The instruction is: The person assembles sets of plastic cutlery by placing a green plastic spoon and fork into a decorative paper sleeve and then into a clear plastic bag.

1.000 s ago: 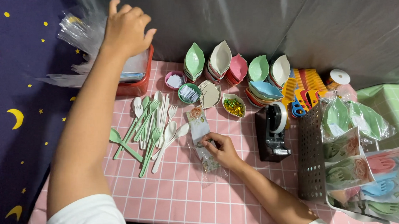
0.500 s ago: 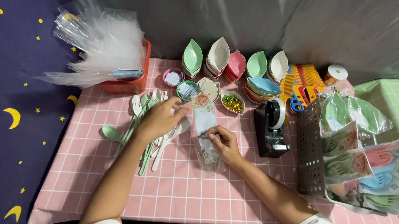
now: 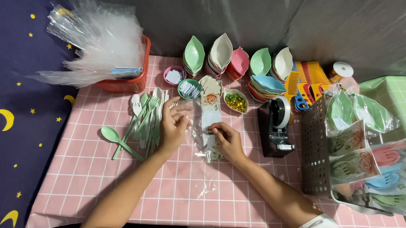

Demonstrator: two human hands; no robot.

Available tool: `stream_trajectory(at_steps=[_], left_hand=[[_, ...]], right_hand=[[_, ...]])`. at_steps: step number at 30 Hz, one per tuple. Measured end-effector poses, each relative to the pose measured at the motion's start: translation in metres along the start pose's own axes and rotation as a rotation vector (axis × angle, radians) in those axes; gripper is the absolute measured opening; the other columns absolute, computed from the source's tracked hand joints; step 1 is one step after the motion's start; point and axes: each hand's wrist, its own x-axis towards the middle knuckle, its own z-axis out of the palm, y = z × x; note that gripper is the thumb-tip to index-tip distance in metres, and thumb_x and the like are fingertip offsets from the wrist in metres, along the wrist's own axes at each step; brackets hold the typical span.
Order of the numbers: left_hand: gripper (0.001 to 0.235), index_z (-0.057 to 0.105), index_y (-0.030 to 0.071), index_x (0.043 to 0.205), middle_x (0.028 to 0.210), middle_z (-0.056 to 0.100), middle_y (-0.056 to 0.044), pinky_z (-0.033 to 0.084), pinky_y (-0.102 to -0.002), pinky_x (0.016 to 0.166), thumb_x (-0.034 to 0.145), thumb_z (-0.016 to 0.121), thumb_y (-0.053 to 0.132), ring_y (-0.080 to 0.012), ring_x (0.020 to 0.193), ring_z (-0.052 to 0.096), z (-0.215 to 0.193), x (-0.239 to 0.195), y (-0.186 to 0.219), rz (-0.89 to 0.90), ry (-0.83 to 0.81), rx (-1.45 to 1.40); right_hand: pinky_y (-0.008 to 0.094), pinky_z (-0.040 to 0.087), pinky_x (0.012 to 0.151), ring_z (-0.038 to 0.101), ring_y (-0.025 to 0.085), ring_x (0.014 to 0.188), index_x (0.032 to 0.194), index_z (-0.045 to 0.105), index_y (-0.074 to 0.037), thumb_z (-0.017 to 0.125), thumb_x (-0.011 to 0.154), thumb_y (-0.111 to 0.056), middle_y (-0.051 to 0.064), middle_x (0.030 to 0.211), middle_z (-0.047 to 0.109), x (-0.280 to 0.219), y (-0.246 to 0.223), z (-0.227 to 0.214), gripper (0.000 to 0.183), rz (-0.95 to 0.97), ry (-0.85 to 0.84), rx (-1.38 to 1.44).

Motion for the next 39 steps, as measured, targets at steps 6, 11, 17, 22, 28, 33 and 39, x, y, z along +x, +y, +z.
stream_trajectory(at_steps=[6, 11, 17, 22, 28, 33, 39], left_hand=[[0.064, 0.042, 0.005, 0.143, 0.11, 0.069, -0.018, 0.055, -0.023, 0.052, 0.083, 0.056, -0.013, -0.0141, 0.056, 0.062, 0.0, -0.029, -0.006, -0.031, -0.156, 0.032], [0.056, 0.052, 0.007, 0.137, 0.105, 0.072, -0.013, 0.054, -0.022, 0.052, 0.083, 0.058, -0.008, -0.0115, 0.057, 0.065, 0.003, -0.041, -0.013, -0.142, -0.271, 0.039], [0.056, 0.057, 0.013, 0.134, 0.098, 0.074, -0.009, 0.055, -0.021, 0.056, 0.082, 0.059, -0.006, -0.0117, 0.07, 0.07, 0.005, -0.043, -0.011, -0.208, -0.326, 0.081], [0.048, 0.064, 0.014, 0.126, 0.098, 0.075, -0.01, 0.058, -0.027, 0.06, 0.081, 0.06, -0.003, -0.0205, 0.076, 0.074, 0.007, -0.043, 0.001, -0.171, -0.349, 0.25], [0.046, 0.064, 0.016, 0.123, 0.096, 0.077, -0.008, 0.059, -0.028, 0.061, 0.081, 0.061, -0.001, -0.0186, 0.076, 0.074, 0.009, -0.044, -0.004, -0.128, -0.335, 0.286], [0.021, 0.07, 0.014, 0.11, 0.084, 0.077, -0.007, 0.054, -0.026, 0.053, 0.093, 0.059, 0.008, -0.0121, 0.061, 0.067, 0.01, -0.044, -0.008, -0.096, -0.26, 0.219], [0.011, 0.071, 0.014, 0.102, 0.077, 0.076, -0.003, 0.048, -0.02, 0.048, 0.094, 0.063, 0.01, -0.0064, 0.053, 0.058, 0.01, -0.039, -0.01, -0.053, -0.192, 0.225]], right_hand=[[0.041, 0.049, 0.094, 0.058, 0.018, 0.093, 0.108, 0.075, -0.006, 0.049, 0.092, 0.012, 0.011, 0.096, 0.07, 0.002, 0.011, -0.004, 0.036, 0.031, 0.019, -0.025], [0.036, 0.045, 0.101, 0.06, 0.016, 0.104, 0.115, 0.074, -0.006, 0.06, 0.1, -0.017, 0.011, 0.108, 0.071, 0.001, -0.004, -0.004, 0.023, -0.046, 0.001, 0.008], [0.034, 0.043, 0.102, 0.061, 0.018, 0.104, 0.109, 0.075, -0.005, 0.071, 0.093, -0.016, 0.01, 0.103, 0.071, 0.0, 0.0, -0.003, 0.02, -0.116, 0.0, 0.005], [0.032, 0.044, 0.099, 0.061, 0.016, 0.099, 0.105, 0.076, -0.006, 0.076, 0.089, -0.016, 0.009, 0.098, 0.069, 0.001, -0.001, -0.002, 0.018, -0.14, -0.002, 0.019], [0.032, 0.046, 0.095, 0.062, 0.017, 0.095, 0.102, 0.075, -0.005, 0.076, 0.089, -0.013, 0.01, 0.093, 0.067, 0.001, -0.002, -0.002, 0.015, -0.179, 0.003, 0.019], [0.033, 0.047, 0.091, 0.062, 0.018, 0.091, 0.095, 0.074, -0.004, 0.075, 0.091, -0.011, 0.011, 0.088, 0.066, 0.0, 0.005, -0.001, 0.008, -0.188, 0.023, 0.004], [0.032, 0.047, 0.093, 0.061, 0.017, 0.093, 0.097, 0.074, -0.004, 0.072, 0.093, -0.013, 0.011, 0.09, 0.066, 0.0, -0.004, -0.002, 0.01, -0.172, 0.006, 0.047]])
